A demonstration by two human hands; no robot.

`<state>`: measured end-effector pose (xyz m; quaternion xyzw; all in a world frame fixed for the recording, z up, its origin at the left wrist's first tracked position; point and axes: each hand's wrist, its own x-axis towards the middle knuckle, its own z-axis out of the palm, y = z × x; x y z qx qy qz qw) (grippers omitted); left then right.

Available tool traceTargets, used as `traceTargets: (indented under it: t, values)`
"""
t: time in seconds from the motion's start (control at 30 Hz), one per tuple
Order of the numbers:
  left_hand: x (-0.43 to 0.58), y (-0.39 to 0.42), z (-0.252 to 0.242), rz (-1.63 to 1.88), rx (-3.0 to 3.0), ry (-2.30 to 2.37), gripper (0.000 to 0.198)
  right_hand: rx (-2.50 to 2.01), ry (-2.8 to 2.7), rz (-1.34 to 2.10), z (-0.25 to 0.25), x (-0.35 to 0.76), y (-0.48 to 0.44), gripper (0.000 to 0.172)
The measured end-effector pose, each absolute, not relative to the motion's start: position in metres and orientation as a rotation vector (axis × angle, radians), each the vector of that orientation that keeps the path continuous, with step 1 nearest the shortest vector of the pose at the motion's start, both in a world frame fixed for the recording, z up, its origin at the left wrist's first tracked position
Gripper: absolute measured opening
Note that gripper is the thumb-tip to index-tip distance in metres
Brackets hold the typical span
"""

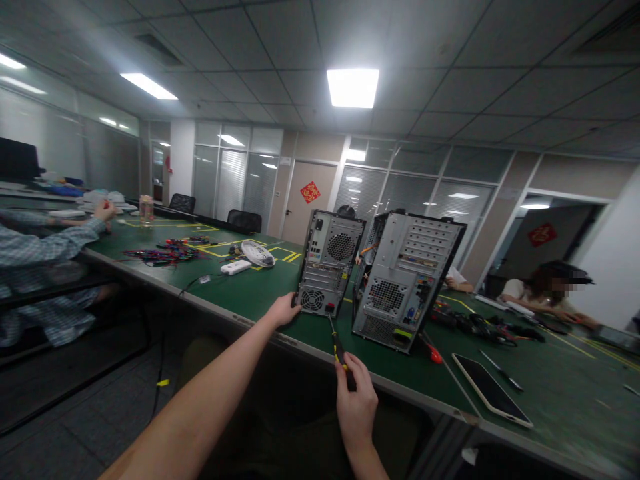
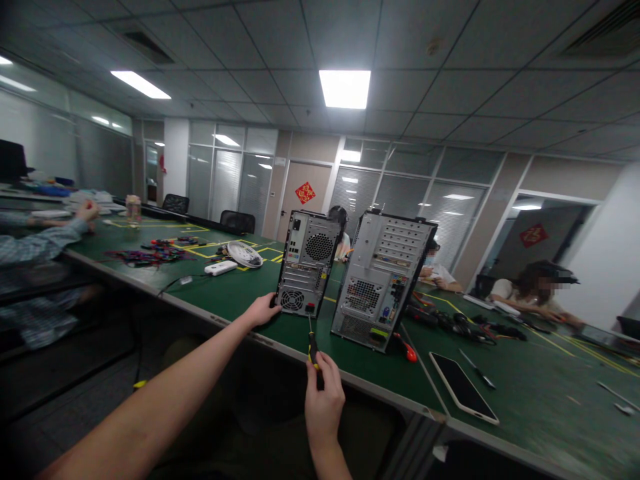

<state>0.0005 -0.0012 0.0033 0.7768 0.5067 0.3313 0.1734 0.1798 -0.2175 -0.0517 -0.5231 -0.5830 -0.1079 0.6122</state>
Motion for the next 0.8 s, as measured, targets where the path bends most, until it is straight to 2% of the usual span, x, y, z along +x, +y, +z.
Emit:
traceTargets:
  t: [0.37, 0.6, 0.8]
  values:
    - [0.001, -0.002, 0.003, 0.956, 2.210, 1.429, 0.051, -1.160, -1.128, 0.064, -0.061, 0.182, -0.209, 0.034]
    - [0.001, -0.002, 0.004, 0.950, 2.198, 1.432, 0.051, -1.207, -1.268, -0.223, -0.051, 0.183, -0.214, 0.028]
    - [0.000, -0.003, 0.006, 0.944, 2.183, 1.438, 0.049, -1.210, -1.304, -0.327, -0.048, 0.181, -0.216, 0.027]
